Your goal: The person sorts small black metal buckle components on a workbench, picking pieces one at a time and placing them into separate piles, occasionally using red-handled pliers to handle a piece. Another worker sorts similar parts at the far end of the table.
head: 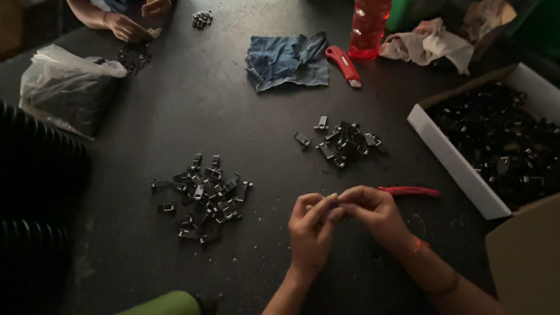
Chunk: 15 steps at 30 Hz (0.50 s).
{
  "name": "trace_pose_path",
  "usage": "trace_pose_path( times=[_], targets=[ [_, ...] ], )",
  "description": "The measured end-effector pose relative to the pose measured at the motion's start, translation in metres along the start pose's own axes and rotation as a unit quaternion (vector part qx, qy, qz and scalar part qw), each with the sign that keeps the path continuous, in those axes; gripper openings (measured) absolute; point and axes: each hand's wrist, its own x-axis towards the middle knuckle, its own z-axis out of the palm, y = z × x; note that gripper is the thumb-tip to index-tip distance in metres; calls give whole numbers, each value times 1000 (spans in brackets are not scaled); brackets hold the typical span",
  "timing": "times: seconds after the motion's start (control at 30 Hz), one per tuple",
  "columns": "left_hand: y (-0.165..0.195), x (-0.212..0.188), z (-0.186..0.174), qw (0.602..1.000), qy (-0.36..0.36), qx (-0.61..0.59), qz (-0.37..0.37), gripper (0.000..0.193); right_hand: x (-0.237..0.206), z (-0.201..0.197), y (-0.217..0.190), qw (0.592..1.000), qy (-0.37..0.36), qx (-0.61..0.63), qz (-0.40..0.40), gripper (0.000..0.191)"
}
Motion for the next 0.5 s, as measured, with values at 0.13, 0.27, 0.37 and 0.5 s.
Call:
trace_pose_path(
  times=[0.13,0.27,0.37,0.5],
  targets=[
    [-4,8,-4,999,-9,26,-23,17,-2,9,-9,994,-35,-100,-27,21],
    [-7,9,-5,999,46,8,27,15,-6,-4,-34,896,-62,-406,-168,32],
    [-5,10,-9,999,42,19,-10,15,-10,-38,-63,771,-24,-598,-219,71],
    [1,11,-9,995,-2,22,-102,15,-18,-59,-75,711,-79,-696,-69,93]
  ],
)
